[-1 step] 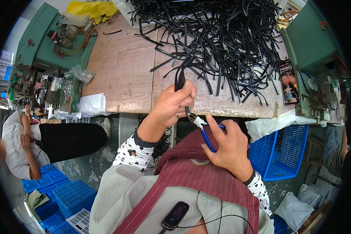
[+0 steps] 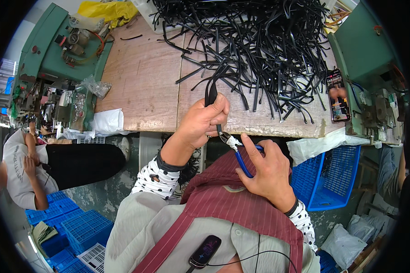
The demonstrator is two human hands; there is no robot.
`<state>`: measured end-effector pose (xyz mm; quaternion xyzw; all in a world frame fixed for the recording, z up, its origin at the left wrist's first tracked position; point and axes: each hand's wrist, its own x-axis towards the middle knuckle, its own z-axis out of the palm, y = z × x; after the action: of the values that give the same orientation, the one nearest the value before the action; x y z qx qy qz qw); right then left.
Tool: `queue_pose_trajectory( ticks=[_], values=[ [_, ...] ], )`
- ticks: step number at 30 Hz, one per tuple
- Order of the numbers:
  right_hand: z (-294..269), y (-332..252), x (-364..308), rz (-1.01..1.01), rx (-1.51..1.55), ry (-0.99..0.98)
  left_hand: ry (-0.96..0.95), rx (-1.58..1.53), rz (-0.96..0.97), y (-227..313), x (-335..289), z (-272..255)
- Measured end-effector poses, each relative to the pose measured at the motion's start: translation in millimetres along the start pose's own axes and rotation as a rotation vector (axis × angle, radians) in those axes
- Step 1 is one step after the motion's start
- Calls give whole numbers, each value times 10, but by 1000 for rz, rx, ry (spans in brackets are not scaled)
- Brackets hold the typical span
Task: The person repeatedly picks up black cable pieces from a pile on a workbench and trims their ends using pliers. Trimmed pieces are placed into a blue basket. The task is performed continuously throughout the clip.
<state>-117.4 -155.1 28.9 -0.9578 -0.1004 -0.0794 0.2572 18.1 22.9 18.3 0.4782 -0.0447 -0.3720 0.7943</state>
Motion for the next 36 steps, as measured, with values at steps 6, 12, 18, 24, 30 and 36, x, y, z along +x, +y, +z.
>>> queue_pose_trajectory(
  ticks=[6,12,18,24,30,36],
  values=[
    [16,39,14,-31,-13,42,-37,41,-57,-12,66,-18],
    [59,11,-22,-21,-70,56,-110,51,-14,-8,36,-36],
    [130,68,-25,-4,29,73,161,-30,316,-203,-11,81],
    [203,36,2,98,229,65,421,-28,832,-481,20,265],
    [130,-16,47,158,351,-15,568,331,1034,-602,57,342],
    [196,41,5,165,388,-43,564,18,790,-572,10,304]
  ],
)
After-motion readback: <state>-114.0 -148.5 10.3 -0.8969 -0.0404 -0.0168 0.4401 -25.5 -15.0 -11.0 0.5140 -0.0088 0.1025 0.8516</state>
